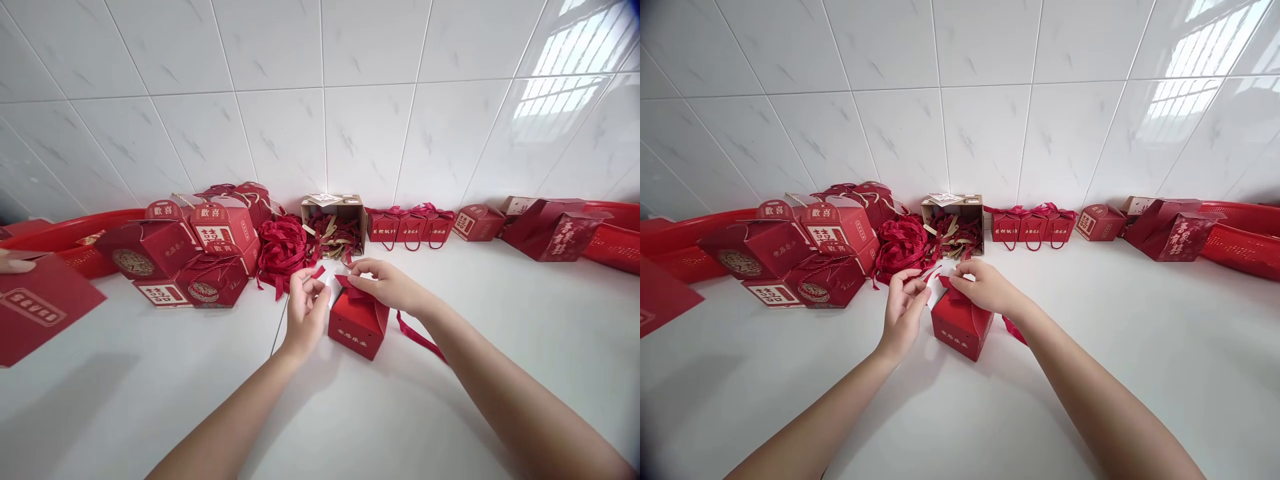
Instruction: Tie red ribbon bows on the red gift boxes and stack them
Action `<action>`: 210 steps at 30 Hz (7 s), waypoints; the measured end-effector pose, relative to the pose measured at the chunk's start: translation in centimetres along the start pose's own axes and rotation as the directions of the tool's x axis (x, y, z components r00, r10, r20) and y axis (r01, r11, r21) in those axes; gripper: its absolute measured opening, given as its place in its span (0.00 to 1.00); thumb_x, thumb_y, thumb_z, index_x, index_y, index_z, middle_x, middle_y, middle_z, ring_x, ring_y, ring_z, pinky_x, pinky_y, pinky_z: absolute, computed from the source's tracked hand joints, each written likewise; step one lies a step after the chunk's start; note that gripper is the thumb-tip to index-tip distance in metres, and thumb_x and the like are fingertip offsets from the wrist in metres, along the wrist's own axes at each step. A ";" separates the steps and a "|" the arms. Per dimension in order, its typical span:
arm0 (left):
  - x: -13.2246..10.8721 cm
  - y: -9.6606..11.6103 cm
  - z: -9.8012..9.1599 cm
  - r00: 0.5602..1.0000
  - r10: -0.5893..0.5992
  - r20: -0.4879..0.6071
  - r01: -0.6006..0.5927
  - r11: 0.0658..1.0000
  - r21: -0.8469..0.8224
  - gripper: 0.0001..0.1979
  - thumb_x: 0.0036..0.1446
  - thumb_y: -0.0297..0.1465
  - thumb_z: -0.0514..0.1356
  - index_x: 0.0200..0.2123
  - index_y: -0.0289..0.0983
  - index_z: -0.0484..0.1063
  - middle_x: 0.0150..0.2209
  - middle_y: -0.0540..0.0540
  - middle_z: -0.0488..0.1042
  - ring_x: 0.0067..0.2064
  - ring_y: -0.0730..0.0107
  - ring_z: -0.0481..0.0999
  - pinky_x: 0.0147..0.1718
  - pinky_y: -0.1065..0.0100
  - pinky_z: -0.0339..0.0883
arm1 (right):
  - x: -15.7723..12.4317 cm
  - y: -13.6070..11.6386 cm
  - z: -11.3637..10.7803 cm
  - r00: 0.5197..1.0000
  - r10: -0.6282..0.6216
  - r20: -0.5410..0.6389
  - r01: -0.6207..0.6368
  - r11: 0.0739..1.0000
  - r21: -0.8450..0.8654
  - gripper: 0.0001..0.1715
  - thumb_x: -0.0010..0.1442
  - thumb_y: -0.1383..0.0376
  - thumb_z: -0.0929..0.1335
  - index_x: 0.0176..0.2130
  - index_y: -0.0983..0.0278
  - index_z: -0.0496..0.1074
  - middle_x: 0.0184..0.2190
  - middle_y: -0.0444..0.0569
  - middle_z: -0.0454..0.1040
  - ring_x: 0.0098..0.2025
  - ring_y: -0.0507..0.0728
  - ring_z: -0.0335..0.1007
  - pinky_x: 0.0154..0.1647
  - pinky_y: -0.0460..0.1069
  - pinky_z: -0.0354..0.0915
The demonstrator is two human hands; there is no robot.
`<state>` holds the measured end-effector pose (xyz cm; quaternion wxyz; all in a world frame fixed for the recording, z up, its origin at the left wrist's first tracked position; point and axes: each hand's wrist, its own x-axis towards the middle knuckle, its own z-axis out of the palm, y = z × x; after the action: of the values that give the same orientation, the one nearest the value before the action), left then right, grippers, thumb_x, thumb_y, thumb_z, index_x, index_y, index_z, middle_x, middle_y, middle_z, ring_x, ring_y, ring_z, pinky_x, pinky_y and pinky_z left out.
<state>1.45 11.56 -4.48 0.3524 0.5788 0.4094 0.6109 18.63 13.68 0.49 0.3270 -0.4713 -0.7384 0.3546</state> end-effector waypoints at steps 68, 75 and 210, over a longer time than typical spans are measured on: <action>-1.6 5.5 -8.5 0.800 -0.479 0.361 0.477 0.873 0.102 0.19 0.53 0.39 0.64 0.20 0.36 0.60 0.21 0.54 0.61 0.24 0.77 0.57 0.23 0.74 0.52 | -8.9 2.0 -6.1 0.985 0.169 0.047 -0.166 0.984 -0.060 0.30 0.56 0.43 0.65 0.21 0.62 0.53 0.20 0.39 0.47 0.23 0.49 0.40 0.22 0.48 0.41; -0.3 7.2 -8.8 0.861 -0.416 0.291 0.376 0.908 0.185 0.16 0.52 0.43 0.62 0.25 0.38 0.64 0.24 0.52 0.62 0.27 0.72 0.61 0.27 0.70 0.58 | -9.1 1.1 -6.9 0.986 0.158 -0.044 -0.164 0.964 -0.208 0.31 0.59 0.44 0.62 0.20 0.62 0.48 0.18 0.38 0.45 0.21 0.49 0.39 0.21 0.48 0.42; -8.5 5.1 -12.2 0.956 -0.254 0.150 -0.023 0.446 0.895 0.08 0.47 0.29 0.56 0.29 0.45 0.73 0.56 0.47 0.71 0.65 0.42 0.54 0.58 0.35 0.37 | -16.8 7.0 -5.5 0.887 -0.153 -0.436 -0.163 0.779 -0.605 0.21 0.63 0.53 0.61 0.50 0.58 0.71 0.52 0.55 0.71 0.49 0.66 0.71 0.33 0.55 0.72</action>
<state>-9.74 0.59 -3.38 0.0900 0.7227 0.6559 0.1985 32.09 1.35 -4.91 0.3162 -0.6253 -0.7127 -0.0328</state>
